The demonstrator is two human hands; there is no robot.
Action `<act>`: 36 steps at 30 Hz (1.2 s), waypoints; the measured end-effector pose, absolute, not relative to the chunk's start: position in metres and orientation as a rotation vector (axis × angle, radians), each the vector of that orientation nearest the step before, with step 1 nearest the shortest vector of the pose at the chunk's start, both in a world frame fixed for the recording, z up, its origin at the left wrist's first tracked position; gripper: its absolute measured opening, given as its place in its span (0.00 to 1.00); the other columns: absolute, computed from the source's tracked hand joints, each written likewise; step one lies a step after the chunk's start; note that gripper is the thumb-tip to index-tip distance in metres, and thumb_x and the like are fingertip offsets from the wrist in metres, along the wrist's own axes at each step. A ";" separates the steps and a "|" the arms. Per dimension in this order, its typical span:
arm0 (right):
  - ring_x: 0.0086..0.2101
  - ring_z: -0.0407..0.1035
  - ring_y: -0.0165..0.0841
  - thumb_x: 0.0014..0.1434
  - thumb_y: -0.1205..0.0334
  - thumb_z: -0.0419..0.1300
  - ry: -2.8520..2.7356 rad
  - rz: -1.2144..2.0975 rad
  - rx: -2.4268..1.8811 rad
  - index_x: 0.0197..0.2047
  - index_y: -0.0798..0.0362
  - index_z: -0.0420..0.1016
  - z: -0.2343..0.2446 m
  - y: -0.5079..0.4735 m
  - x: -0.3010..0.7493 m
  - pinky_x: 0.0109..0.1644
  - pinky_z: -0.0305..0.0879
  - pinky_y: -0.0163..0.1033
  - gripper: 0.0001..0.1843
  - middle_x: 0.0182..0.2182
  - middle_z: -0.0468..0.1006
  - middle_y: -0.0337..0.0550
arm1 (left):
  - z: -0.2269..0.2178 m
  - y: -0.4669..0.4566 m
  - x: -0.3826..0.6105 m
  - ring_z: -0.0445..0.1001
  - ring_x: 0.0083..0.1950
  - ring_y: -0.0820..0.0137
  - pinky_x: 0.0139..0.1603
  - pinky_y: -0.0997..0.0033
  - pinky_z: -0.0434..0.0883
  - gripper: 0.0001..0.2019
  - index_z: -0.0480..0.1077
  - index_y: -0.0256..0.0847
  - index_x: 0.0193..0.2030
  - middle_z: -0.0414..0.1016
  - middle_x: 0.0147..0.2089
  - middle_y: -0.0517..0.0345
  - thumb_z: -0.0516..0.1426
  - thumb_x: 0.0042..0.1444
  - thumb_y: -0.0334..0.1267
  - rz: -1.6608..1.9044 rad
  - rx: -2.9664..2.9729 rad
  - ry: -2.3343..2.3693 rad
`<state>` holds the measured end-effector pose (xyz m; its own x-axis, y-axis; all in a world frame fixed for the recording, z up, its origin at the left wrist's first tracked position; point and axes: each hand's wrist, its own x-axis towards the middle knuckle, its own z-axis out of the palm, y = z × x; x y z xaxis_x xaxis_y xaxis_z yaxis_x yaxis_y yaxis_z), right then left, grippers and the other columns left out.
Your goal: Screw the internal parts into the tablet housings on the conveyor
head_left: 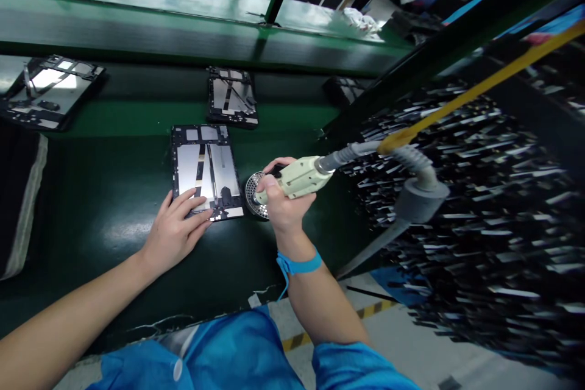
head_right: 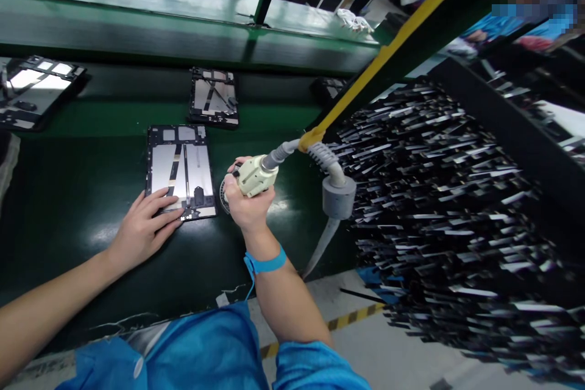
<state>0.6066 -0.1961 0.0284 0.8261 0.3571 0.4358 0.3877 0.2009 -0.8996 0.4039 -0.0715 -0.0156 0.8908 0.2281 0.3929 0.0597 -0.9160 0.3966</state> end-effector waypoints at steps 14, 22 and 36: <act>0.23 0.71 0.28 0.57 0.65 0.64 -0.653 -0.038 -1.398 0.45 0.50 0.73 0.024 -0.198 0.609 0.29 0.72 0.39 0.12 0.37 0.77 0.38 | -0.015 -0.073 0.404 0.68 0.70 0.51 0.67 0.31 0.65 0.11 0.79 0.46 0.53 0.77 0.61 0.49 0.57 0.70 0.37 0.603 2.676 0.224; 0.22 0.71 0.27 0.58 0.64 0.64 -0.647 -0.052 -1.365 0.44 0.49 0.73 0.028 -0.198 0.608 0.26 0.70 0.39 0.09 0.36 0.76 0.37 | -0.015 -0.073 0.404 0.68 0.70 0.50 0.68 0.31 0.63 0.11 0.78 0.45 0.54 0.77 0.61 0.49 0.56 0.70 0.37 0.592 2.669 0.223; 0.19 0.70 0.26 0.58 0.66 0.63 -0.650 -0.057 -1.253 0.44 0.48 0.72 0.050 -0.195 0.592 0.24 0.68 0.38 0.11 0.33 0.74 0.34 | -0.014 -0.075 0.407 0.66 0.70 0.49 0.72 0.28 0.55 0.10 0.76 0.42 0.53 0.77 0.58 0.46 0.59 0.67 0.36 0.709 2.604 0.238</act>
<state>0.5920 -0.1953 0.0501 0.8205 0.3040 0.4841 0.3834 0.3355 -0.8605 0.4068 -0.0747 -0.0143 0.8546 0.2711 0.4429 0.0517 -0.8930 0.4470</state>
